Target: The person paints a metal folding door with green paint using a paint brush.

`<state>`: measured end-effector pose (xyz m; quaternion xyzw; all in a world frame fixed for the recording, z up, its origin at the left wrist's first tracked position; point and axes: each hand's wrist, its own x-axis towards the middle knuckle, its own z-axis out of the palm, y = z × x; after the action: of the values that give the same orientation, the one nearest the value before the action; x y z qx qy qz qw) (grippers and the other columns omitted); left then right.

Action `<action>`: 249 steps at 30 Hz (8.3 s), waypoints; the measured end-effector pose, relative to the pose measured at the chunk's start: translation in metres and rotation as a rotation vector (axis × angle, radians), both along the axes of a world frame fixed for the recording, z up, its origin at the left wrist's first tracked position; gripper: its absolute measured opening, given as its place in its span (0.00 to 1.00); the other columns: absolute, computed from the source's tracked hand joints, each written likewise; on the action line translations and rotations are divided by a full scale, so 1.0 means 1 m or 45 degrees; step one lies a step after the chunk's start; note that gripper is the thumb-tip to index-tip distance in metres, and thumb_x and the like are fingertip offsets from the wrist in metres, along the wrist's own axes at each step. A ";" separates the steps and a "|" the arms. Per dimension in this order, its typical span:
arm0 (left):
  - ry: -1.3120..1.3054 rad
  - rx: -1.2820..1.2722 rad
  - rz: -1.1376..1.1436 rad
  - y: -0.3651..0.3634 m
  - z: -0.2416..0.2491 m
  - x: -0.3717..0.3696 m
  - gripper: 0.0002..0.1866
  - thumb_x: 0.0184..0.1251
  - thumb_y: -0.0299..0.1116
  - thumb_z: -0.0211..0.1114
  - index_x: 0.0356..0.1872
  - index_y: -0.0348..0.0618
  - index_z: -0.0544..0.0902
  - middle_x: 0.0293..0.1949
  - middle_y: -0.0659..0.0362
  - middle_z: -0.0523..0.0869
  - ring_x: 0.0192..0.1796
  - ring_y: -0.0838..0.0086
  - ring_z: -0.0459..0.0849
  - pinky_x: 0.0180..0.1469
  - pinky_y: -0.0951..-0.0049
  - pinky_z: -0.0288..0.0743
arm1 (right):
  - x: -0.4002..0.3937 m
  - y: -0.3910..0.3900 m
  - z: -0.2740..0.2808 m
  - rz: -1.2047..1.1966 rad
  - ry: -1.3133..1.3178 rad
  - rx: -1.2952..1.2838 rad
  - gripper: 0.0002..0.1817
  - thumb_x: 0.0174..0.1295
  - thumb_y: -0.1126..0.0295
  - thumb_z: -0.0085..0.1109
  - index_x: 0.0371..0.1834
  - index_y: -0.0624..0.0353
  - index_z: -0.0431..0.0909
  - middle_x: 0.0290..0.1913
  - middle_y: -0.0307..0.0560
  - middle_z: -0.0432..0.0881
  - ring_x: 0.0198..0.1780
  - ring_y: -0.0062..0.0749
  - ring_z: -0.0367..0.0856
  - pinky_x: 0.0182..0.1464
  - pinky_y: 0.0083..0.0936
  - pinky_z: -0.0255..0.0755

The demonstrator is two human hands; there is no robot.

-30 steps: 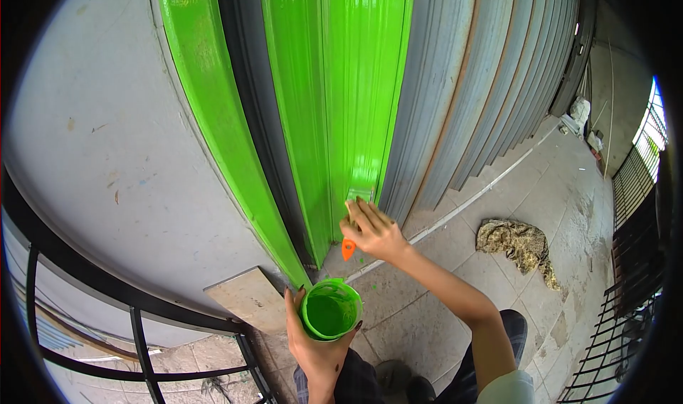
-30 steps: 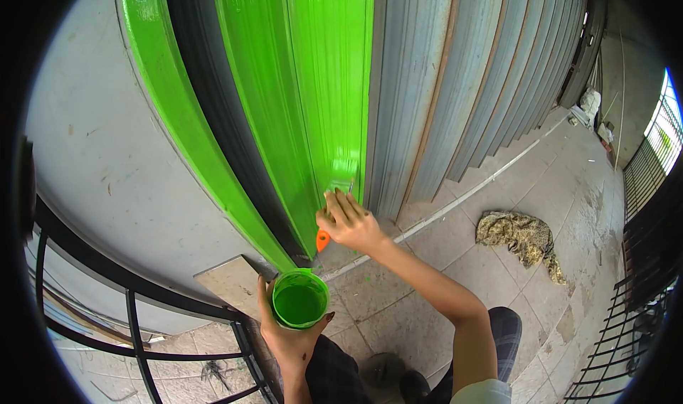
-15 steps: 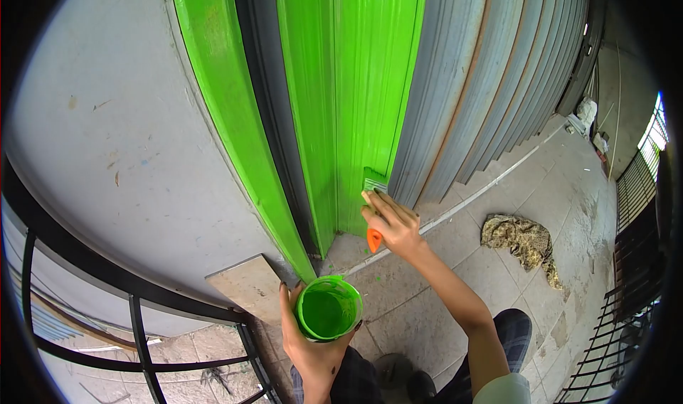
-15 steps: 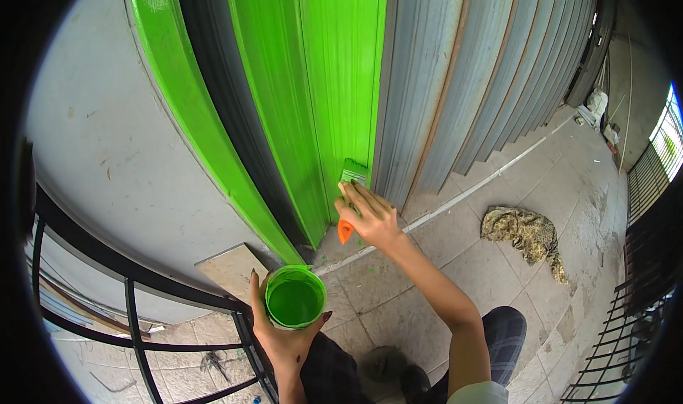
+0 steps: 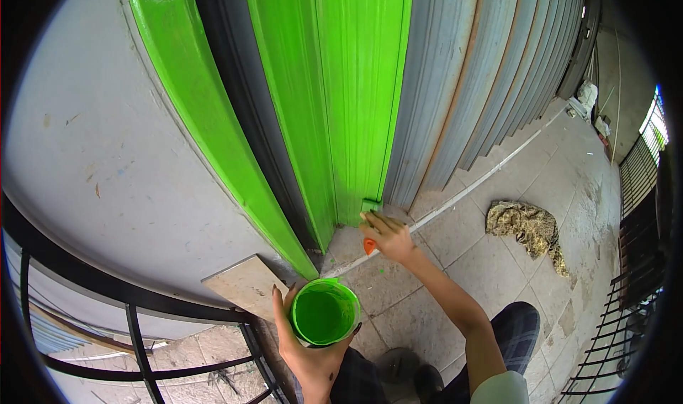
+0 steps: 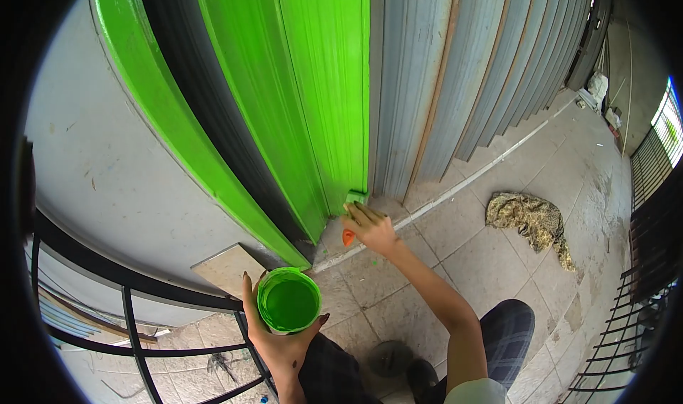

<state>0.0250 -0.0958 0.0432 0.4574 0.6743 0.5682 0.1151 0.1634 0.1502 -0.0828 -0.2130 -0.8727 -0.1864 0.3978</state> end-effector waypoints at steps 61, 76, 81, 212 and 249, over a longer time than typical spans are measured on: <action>0.223 0.118 0.074 0.004 0.001 0.010 0.59 0.31 0.25 0.83 0.70 0.31 0.57 0.57 0.44 0.78 0.56 0.55 0.81 0.59 0.63 0.73 | 0.011 -0.142 0.195 0.793 1.055 -2.182 0.08 0.60 0.80 0.63 0.41 0.65 0.77 0.38 0.50 0.85 0.42 0.31 0.86 0.36 0.24 0.85; -0.002 0.055 0.154 0.005 -0.002 0.002 0.58 0.31 0.28 0.84 0.69 0.29 0.58 0.56 0.44 0.79 0.56 0.52 0.80 0.59 0.61 0.72 | 0.004 -0.105 0.159 0.771 1.657 -1.944 0.07 0.63 0.75 0.62 0.41 0.60 0.75 0.40 0.50 0.85 0.40 0.34 0.87 0.35 0.27 0.86; -0.009 0.083 0.177 0.000 -0.001 -0.001 0.59 0.32 0.30 0.84 0.69 0.29 0.57 0.56 0.45 0.79 0.56 0.54 0.81 0.59 0.62 0.73 | -0.007 -0.040 0.088 0.469 0.937 -0.552 0.07 0.59 0.78 0.63 0.39 0.61 0.76 0.45 0.53 0.85 0.40 0.37 0.87 0.38 0.29 0.85; -0.124 0.027 0.005 0.022 -0.015 0.006 0.60 0.28 0.27 0.84 0.69 0.31 0.58 0.55 0.46 0.80 0.54 0.54 0.82 0.58 0.63 0.74 | 0.024 -0.032 0.116 -0.397 -0.599 -1.004 0.16 0.58 0.58 0.62 0.25 0.61 0.83 0.21 0.53 0.81 0.23 0.44 0.83 0.25 0.37 0.74; -0.131 0.076 0.074 -0.001 -0.005 -0.002 0.63 0.27 0.24 0.83 0.73 0.35 0.54 0.53 0.49 0.80 0.54 0.64 0.81 0.60 0.65 0.73 | -0.053 -0.108 -0.120 0.012 1.728 -2.335 0.16 0.68 0.55 0.57 0.44 0.57 0.74 0.25 0.35 0.71 0.17 0.13 0.64 0.17 0.13 0.54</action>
<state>0.0229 -0.0965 0.0384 0.4110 0.6632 0.6140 0.1193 0.1107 0.0422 -0.2026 -0.4769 -0.2858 0.6766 0.4829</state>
